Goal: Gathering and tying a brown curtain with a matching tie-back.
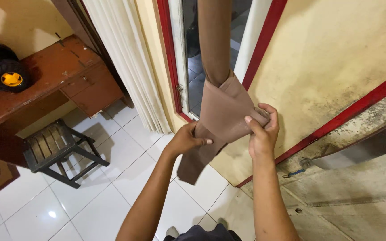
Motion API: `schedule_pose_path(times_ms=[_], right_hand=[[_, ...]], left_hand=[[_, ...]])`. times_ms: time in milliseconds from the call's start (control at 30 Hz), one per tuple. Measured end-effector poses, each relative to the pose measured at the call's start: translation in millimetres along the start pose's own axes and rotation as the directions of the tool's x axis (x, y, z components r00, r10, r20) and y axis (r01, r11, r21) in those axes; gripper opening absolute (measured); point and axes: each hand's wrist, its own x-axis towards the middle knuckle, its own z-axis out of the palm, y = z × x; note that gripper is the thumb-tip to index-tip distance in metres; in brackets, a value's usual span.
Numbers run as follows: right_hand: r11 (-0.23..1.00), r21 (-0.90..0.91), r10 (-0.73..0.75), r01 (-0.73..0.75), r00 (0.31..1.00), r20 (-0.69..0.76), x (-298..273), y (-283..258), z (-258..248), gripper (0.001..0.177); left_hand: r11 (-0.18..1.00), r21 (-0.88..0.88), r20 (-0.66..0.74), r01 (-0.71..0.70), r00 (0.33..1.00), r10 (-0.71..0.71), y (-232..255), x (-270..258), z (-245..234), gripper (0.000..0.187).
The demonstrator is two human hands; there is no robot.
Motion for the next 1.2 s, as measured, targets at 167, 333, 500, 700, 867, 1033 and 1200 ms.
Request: schedule_pose_path(times_ms=[167,333,500,700,867,1033,1200], right_hand=[[0.987,0.139,0.07,-0.077,0.996,0.057,-6.5,-16.0,-4.7,0.06],[0.951,0.192,0.177,-0.244,0.934,0.31,-6.4,-36.2,-3.6,0.079],[0.972,-0.011,0.225,-0.234,0.924,0.309,-14.1,-33.4,11.1,0.093],[0.982,-0.153,0.148,-0.108,0.948,0.282,-20.5,-40.2,20.4,0.092],[0.981,-0.192,0.067,-0.01,0.954,0.293,-28.6,-25.9,32.3,0.091],[0.98,-0.183,-0.012,0.074,0.948,0.318,-22.9,-13.4,28.9,0.085],[0.896,0.092,0.386,-0.434,0.864,0.322,-5.2,-8.7,41.6,0.064]], left_hand=[[0.991,0.005,0.074,-0.136,0.988,0.135,-1.9,-8.2,6.2,0.07],[0.998,0.07,-0.033,-0.001,0.999,0.003,-26.2,-5.6,18.4,0.077],[0.985,0.164,-0.1,-0.058,0.992,0.075,-49.3,1.7,-1.4,0.083],[0.91,0.3,-0.284,-0.286,0.884,0.372,70.1,-16.5,-41.7,0.102],[0.591,0.683,-0.226,-0.43,0.645,0.73,141.9,-15.5,0.9,0.054],[0.245,0.846,0.093,-0.474,0.584,0.807,132.2,-10.1,4.1,0.042],[0.4,0.756,0.182,-0.518,0.753,0.632,115.3,-18.7,-2.9,0.046]])
